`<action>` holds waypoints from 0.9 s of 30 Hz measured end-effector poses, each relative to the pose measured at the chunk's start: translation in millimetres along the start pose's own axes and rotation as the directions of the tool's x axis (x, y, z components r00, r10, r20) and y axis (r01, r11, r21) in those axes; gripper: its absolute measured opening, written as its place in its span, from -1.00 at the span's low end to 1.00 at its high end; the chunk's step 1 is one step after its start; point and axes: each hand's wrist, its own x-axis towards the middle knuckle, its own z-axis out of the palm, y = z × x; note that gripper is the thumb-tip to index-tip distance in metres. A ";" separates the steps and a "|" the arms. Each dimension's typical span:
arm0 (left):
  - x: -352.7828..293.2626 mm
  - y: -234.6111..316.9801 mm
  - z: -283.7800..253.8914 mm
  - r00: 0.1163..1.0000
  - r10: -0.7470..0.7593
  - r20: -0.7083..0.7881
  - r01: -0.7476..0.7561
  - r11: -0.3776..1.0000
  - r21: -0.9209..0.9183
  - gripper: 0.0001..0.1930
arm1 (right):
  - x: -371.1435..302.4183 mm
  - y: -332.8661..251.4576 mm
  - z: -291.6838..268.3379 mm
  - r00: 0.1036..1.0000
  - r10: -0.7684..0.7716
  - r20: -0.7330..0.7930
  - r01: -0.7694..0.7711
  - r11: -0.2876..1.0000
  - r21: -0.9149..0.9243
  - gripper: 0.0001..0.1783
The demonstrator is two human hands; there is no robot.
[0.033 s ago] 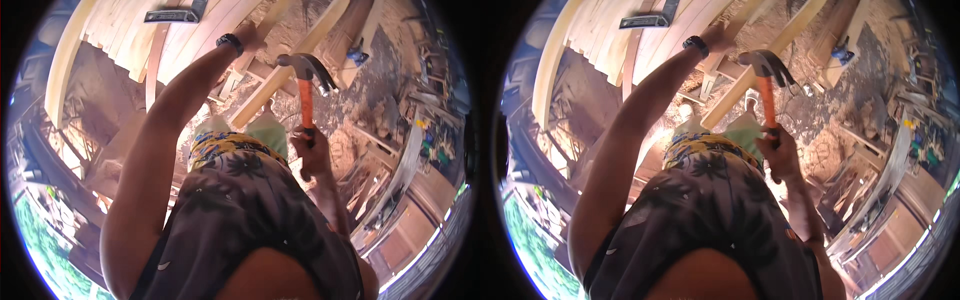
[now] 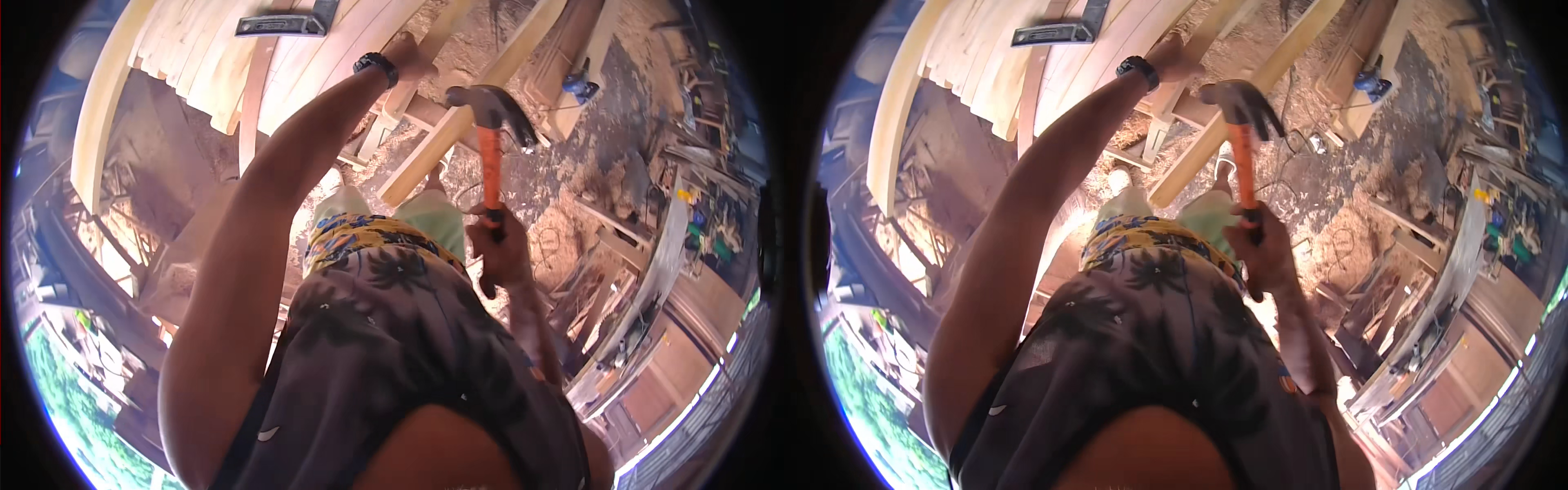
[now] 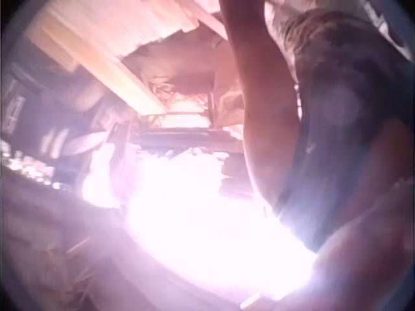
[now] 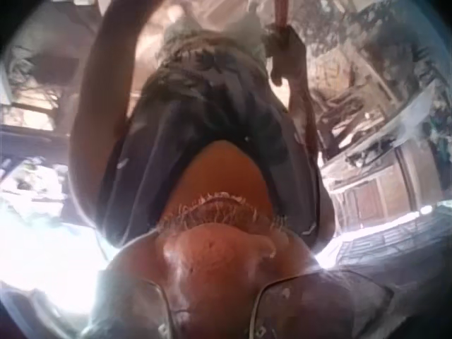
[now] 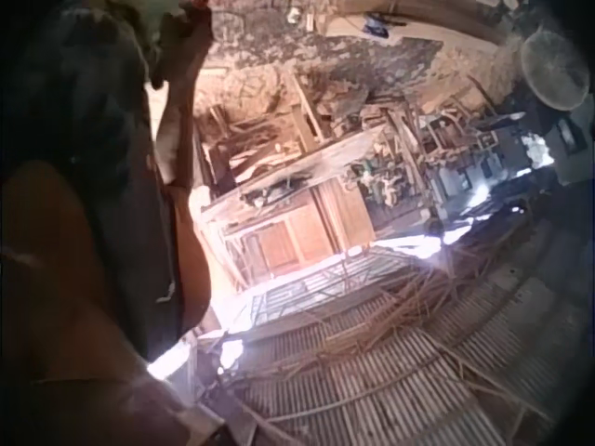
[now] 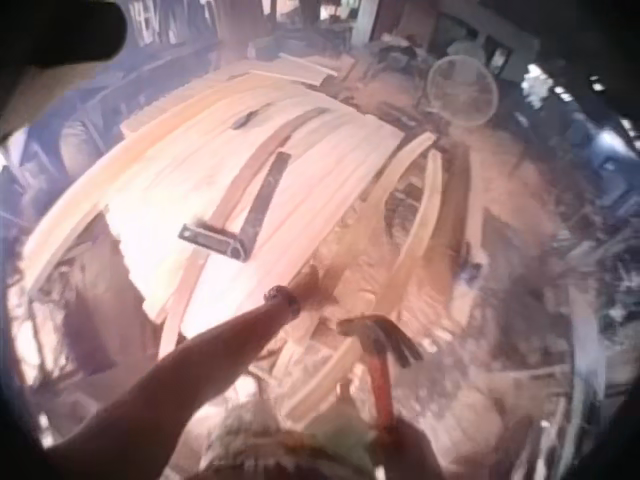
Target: Assembling and marking curved wooden pieces for furniture construction using a hammer and a square.
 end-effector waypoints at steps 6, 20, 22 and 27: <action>7.9 19.1 14.5 0.997 -0.076 -0.006 0.072 0.966 -0.250 -0.40 | -11.6 11.0 83.1 0.992 -0.066 -0.108 0.042 0.977 -0.207 -0.69; 5.4 51.8 32.6 0.997 -0.054 -0.057 0.031 0.936 -0.350 -0.44 | 5.4 7.6 122.7 0.933 -0.147 -0.329 0.056 0.961 -0.270 -0.66; 29.0 10.1 43.7 0.989 -0.106 -0.107 0.036 0.855 -0.518 -0.43 | 4.5 -20.4 124.9 0.968 -0.029 -0.249 -0.008 0.989 -0.148 -0.65; 19.4 23.9 54.8 0.992 -0.030 -0.120 -0.025 0.900 -0.436 -0.43 | -24.2 -78.3 112.8 0.894 -0.159 -0.418 0.165 0.986 -0.023 -0.82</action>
